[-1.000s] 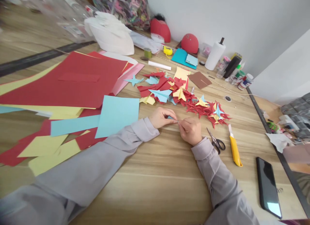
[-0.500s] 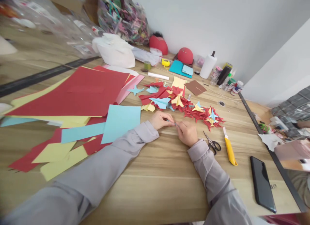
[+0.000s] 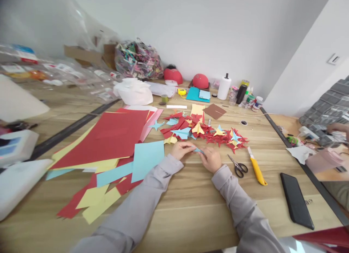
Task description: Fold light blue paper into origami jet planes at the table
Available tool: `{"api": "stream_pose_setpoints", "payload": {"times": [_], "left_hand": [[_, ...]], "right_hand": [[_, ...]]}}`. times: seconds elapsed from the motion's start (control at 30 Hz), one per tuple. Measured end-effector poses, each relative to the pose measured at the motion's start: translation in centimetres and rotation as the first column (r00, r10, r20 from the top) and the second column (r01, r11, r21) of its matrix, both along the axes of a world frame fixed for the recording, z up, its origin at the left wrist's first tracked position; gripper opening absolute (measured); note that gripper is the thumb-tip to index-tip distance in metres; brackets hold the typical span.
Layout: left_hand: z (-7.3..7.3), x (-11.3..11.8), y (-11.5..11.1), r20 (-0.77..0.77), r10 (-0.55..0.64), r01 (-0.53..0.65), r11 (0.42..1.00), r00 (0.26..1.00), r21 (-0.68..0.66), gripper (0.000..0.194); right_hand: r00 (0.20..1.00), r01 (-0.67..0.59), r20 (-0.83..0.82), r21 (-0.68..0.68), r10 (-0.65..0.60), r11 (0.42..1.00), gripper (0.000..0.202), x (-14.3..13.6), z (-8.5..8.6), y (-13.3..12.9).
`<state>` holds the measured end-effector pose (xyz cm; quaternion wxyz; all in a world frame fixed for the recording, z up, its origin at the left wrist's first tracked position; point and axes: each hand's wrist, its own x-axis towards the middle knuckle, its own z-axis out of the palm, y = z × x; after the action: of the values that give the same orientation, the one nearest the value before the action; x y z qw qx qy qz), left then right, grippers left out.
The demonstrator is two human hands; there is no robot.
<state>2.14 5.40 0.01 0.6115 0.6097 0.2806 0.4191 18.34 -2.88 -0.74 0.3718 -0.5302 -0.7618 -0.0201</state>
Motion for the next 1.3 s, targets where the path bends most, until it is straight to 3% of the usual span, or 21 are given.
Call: {"api": "stream_pose_setpoints", "payload": {"times": [0.17, 0.33, 0.4, 0.53, 0.7, 0.93, 1.03, 1.3], "left_hand": [[-0.2, -0.3, -0.5, 0.011, 0.036, -0.034, 0.993, 0.999, -0.113, 0.031], [-1.3, 0.5, -0.7, 0.084, 0.283, -0.265, 0.947, 0.955, -0.179, 0.03], [-1.3, 1.0, -1.2, 0.15, 0.334, -0.295, 0.926, 0.93, -0.237, 0.031], [-0.7, 1.7, -2.6, 0.17, 0.273, -0.22, 0.935, 0.947, -0.277, 0.051], [-0.8, 1.8, -3.3, 0.044, 0.239, -0.218, 0.937, 0.97, -0.274, 0.024], [-0.4, 2.0, -1.8, 0.013, 0.29, -0.277, 0.924, 0.957, -0.263, 0.031], [-0.1, 1.9, -1.6, 0.035, 0.293, -0.268, 0.91, 0.956, -0.316, 0.034], [-0.2, 2.1, -1.7, 0.057, 0.313, -0.27, 0.887, 0.948, -0.376, 0.04]], "right_hand": [[0.985, 0.103, -0.144, 0.021, -0.099, 0.994, 0.024, -1.2, -0.1, 0.0], [0.97, 0.103, -0.221, -0.004, -0.102, 0.995, 0.026, -1.5, 0.0, 0.2], [0.961, 0.099, -0.257, -0.028, -0.103, 0.995, 0.026, -1.6, 0.1, 0.2], [0.939, 0.062, -0.332, -0.077, -0.084, 0.995, 0.025, -1.8, 0.6, -0.2], [0.911, 0.002, -0.409, -0.142, -0.06, 0.99, 0.023, -1.7, 0.8, -0.7], [0.867, -0.039, -0.491, -0.246, -0.089, 0.969, 0.024, -0.6, 0.4, 0.3], [0.863, -0.067, -0.495, -0.314, -0.103, 0.947, 0.029, -0.3, 0.4, 0.7], [0.85, -0.02, -0.502, -0.334, -0.16, 0.943, 0.031, -0.6, 0.8, 1.1]]}}
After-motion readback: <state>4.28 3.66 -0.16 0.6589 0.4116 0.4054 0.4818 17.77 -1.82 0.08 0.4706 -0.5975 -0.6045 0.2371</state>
